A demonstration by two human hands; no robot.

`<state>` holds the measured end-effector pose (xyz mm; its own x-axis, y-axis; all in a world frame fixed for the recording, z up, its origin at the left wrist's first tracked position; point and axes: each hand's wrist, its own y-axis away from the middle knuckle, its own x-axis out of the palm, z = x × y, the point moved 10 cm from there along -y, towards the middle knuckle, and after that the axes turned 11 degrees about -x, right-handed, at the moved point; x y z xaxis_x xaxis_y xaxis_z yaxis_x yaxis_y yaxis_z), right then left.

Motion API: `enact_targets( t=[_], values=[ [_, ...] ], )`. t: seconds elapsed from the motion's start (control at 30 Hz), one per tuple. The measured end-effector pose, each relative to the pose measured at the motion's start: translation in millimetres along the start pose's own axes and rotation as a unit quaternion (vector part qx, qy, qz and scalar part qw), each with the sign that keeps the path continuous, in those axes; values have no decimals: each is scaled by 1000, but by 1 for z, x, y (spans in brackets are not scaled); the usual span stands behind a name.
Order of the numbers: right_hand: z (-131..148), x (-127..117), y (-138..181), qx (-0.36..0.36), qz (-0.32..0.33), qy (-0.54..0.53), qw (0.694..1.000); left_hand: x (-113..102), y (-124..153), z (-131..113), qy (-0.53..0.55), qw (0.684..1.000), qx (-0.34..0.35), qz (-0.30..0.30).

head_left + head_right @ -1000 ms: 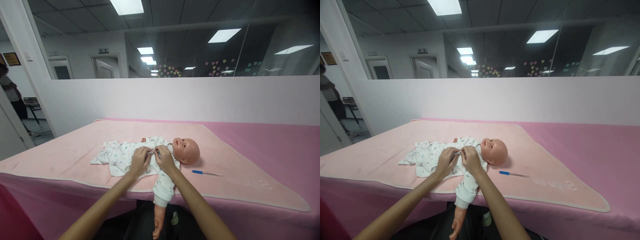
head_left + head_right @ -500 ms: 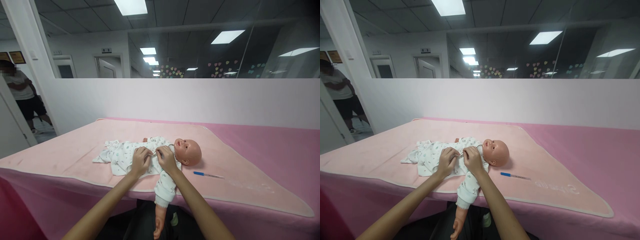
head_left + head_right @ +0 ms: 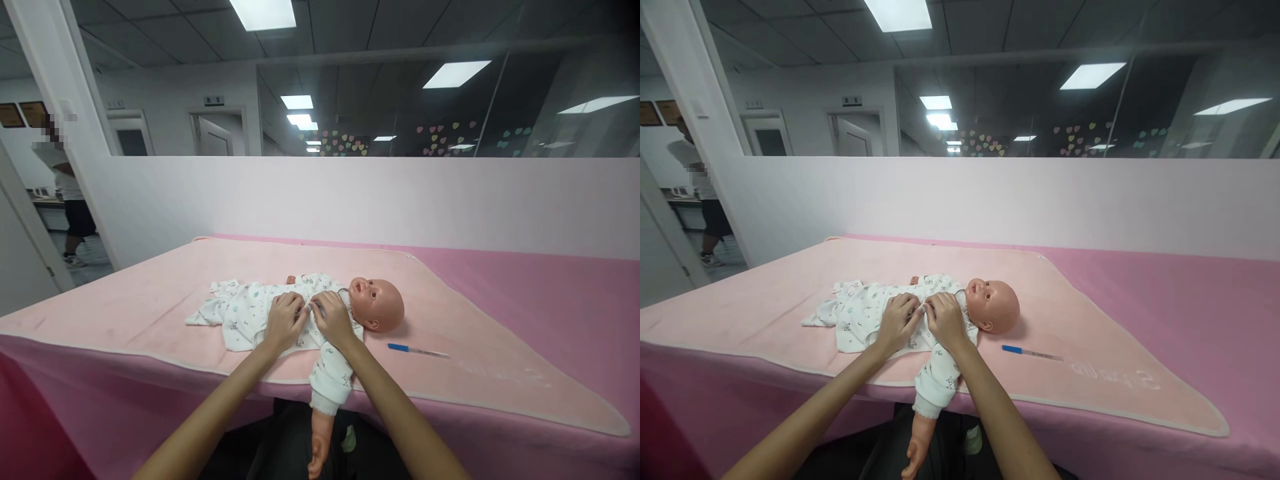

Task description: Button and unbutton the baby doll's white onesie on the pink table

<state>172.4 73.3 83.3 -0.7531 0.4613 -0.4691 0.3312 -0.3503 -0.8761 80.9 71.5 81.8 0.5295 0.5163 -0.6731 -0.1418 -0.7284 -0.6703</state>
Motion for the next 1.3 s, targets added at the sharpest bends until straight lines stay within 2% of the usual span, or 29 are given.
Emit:
enact_targets(
  t=[0.13, 0.23, 0.47, 0.6, 0.7, 0.8, 0.87, 1.0, 1.2, 1.3],
  values=[
    [2, -9, 0, -1, -32, 8, 999, -7, 1, 6, 14, 999, -31, -35],
    [8, -5, -1, -30, -13, 31, 999, -9, 1, 8, 21, 998, -40, -45],
    [12, -7, -1, -44, -31, 33, 998, -7, 0, 5, 41, 998, -29, -24],
    [12, -10, -1, -40, -47, 26, 998, -14, 3, 5, 83, 996, -13, -13],
    [8, -11, 1, -23, -55, 19, 998, -21, 8, 16, 68, 998, -4, -6],
    [6, -14, 2, -15, -57, 25, 998, -25, 13, 37, 40, 999, -24, -4],
    [18, -11, -3, -59, -35, 44, 997, -28, 15, 50, 40, 998, -39, -18],
    [54, 18, -15, -193, 63, 81, 976, -28, 16, 56, 52, 997, -55, -36],
    [55, 40, -24, -163, 74, 88, 980, -35, 17, 58, 17, 991, -97, -86],
    [58, 43, -18, -179, 88, 74, 977, -35, 17, 60, 5, 992, -100, -82]
  ],
)
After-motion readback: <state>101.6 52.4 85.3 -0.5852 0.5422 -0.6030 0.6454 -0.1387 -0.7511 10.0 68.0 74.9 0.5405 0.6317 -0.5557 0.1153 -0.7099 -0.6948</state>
